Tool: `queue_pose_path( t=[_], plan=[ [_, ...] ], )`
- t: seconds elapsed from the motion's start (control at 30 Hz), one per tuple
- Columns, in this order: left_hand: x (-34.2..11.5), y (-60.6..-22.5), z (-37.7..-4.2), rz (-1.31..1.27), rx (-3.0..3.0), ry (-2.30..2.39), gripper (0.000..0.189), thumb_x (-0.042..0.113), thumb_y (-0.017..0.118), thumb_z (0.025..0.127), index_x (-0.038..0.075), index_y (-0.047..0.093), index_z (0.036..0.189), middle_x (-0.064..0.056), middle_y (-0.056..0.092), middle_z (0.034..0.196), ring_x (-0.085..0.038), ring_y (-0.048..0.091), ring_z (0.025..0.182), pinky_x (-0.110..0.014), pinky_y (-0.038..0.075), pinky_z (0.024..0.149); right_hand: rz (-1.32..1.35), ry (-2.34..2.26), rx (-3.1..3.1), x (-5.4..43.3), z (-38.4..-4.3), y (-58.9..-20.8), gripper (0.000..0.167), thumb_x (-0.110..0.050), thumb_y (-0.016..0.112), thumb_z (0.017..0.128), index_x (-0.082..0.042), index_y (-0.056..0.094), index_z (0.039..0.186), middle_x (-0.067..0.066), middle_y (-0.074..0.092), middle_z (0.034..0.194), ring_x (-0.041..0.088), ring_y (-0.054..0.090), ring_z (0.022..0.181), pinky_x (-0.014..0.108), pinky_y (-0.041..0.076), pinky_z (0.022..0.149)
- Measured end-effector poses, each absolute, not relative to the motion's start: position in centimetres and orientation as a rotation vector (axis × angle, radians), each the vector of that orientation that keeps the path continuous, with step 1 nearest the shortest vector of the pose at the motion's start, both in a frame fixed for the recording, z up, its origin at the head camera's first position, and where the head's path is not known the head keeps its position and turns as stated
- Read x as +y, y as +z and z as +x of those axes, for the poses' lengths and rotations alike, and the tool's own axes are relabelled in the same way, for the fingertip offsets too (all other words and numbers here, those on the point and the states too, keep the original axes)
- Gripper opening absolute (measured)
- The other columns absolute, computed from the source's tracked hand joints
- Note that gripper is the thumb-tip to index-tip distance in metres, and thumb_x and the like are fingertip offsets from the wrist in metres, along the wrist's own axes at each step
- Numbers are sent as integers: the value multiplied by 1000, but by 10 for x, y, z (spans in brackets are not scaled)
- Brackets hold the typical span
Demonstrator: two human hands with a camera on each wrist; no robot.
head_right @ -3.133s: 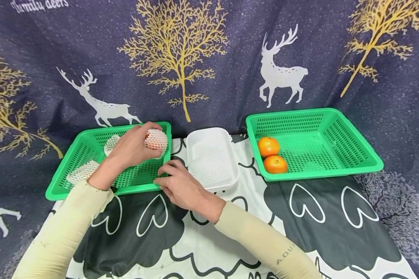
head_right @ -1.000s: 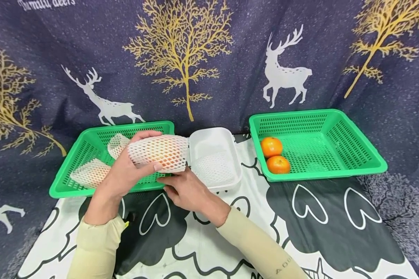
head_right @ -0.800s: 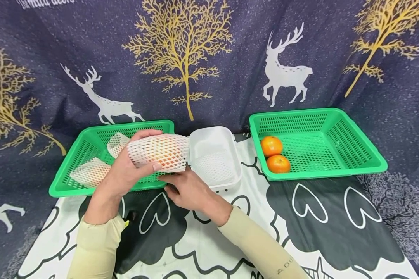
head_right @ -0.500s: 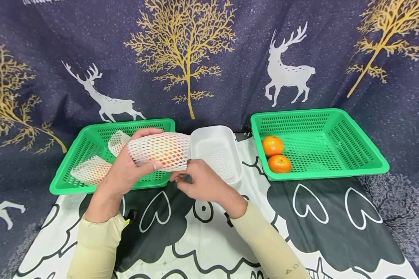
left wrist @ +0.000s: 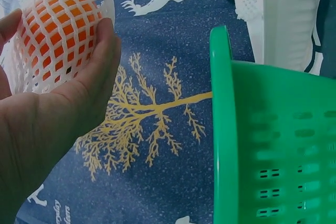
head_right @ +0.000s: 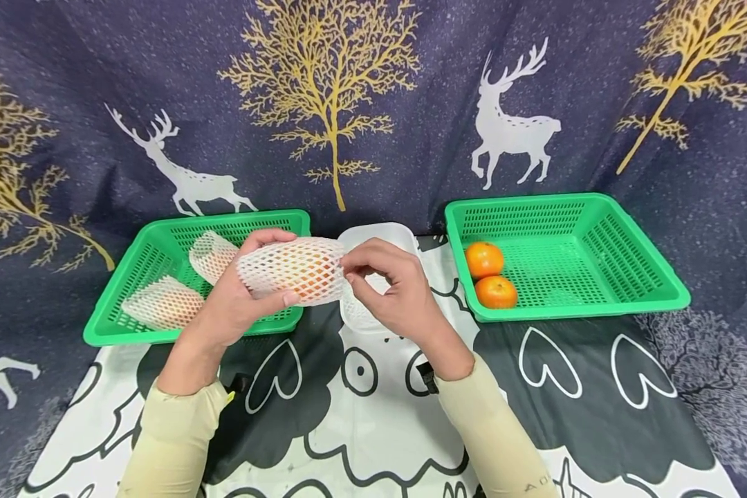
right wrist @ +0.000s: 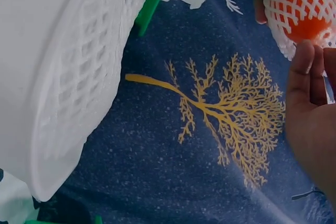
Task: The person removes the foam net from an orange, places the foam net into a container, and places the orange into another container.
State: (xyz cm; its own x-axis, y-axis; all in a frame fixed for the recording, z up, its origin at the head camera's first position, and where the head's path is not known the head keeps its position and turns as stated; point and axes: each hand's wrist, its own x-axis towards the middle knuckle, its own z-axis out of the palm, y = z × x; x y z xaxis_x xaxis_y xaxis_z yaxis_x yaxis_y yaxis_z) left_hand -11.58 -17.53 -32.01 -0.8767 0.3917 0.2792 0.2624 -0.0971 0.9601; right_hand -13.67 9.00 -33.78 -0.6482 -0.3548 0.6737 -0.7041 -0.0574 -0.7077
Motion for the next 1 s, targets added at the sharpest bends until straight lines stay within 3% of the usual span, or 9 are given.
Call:
queue_pose_path(
  t=[0.37,0.63,1.0],
  plan=[
    [-170,-321,-117,775,1991,2114,73,2,82,90,13,44,151,-16,52,147,-32,61,116,-31,60,87,1185,1738,-1972,91,-135,-339,43,20,81,78,5,72,117,20,60,133,29,58,123,37,56,104],
    [-167,-323,-118,767,1937,2106,76,5,84,90,14,43,153,-16,49,148,-32,60,114,-31,61,84,1250,1459,-2082,91,-137,-339,51,0,92,76,-5,72,123,15,59,141,30,57,127,32,51,106],
    [-159,-329,-116,662,2000,2082,78,5,88,86,16,43,148,-16,51,140,-33,62,110,-30,60,83,1333,1369,-2122,83,-138,-341,57,-5,89,78,-8,66,129,11,54,142,27,54,128,36,48,108]
  ],
)
